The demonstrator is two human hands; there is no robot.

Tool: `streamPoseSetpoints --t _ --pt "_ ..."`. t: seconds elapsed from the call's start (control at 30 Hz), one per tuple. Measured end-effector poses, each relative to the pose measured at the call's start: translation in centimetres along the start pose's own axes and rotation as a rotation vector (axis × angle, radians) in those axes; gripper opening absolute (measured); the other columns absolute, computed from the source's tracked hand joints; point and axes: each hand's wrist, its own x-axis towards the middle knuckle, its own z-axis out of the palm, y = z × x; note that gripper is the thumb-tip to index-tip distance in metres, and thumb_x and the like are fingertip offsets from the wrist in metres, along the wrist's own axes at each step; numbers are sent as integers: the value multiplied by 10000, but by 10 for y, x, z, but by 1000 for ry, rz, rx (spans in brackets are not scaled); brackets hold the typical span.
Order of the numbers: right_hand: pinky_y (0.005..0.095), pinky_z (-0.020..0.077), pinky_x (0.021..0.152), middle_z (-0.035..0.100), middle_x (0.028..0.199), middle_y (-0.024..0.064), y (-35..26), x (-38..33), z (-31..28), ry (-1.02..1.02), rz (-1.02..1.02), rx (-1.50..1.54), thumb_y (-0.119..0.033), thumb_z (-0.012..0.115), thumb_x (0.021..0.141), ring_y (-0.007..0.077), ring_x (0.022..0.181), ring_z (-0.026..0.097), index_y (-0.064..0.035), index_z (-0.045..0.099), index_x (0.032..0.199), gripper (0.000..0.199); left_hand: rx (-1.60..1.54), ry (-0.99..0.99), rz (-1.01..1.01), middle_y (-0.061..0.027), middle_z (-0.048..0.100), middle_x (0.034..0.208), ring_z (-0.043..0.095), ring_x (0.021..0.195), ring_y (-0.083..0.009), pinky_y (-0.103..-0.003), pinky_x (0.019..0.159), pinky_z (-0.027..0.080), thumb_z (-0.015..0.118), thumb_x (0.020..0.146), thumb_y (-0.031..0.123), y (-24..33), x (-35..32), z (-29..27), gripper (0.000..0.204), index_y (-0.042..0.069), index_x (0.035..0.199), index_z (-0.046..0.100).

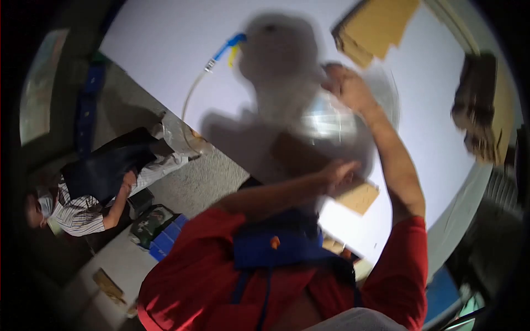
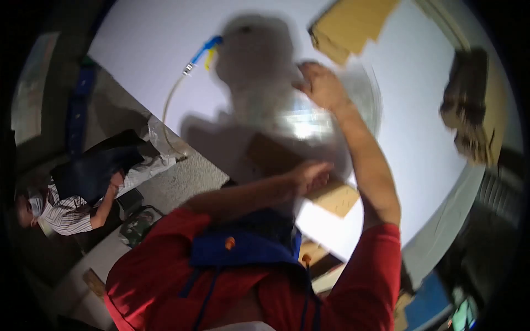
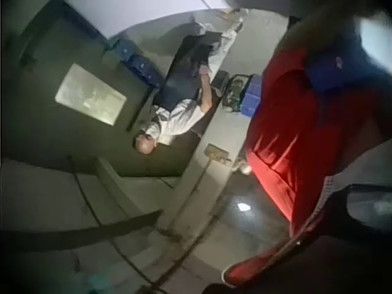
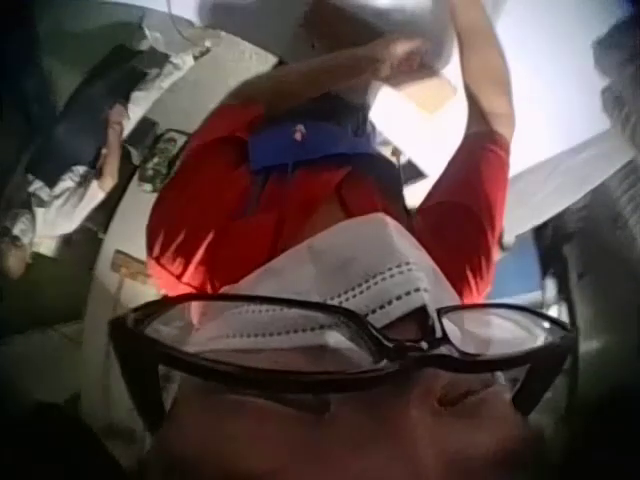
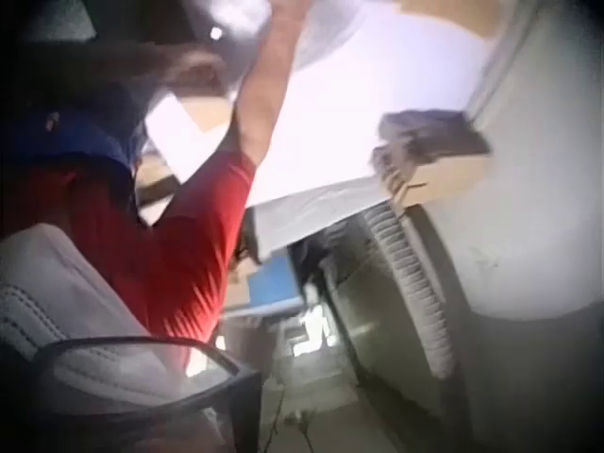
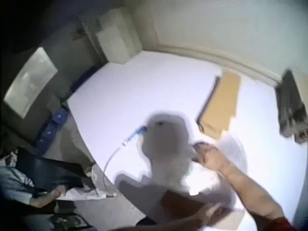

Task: Folding and stacking brown paper packaging components on a factory workbench.

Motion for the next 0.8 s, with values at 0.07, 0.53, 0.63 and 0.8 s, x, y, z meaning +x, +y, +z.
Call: streamPoseSetpoints --t 0.07,0.53,0.63,0.8 --pt "453 496 1023 676 1311 147 62 54 21 -95 15 -100 -508 577 989 349 1150 643 -12 678 1262 575 25 -46 198 -146 667 1212 643 1000 -186 -284 940 518 672 994 250 28 0 -10 392 17 1306 631" --pt "436 476 1023 710 1177 128 100 -84 80 -187 187 -64 -667 451 988 337 1119 645 -146 710 1282 652 -613 -51 213 -81 700 1065 648 861 -183 -264 803 525 595 978 351 -32 31 -8 374 59 1199 673" --pt "453 520 924 715 1099 164 84 -41 39 -171 409 -127 -593 482 1020 356 1051 652 -146 727 1234 553 -824 -39 39 -67 707 1033 649 832 -182 -260 774 526 578 974 372 -8 74 -10 379 68 1176 682" --pt "440 486 998 691 1263 187 52 -53 44 -81 464 -147 -598 444 1039 377 1135 641 -128 711 1283 593 -880 -18 13 -68 701 1064 659 873 -149 -243 752 540 614 962 253 -10 60 -7 280 74 1172 659"
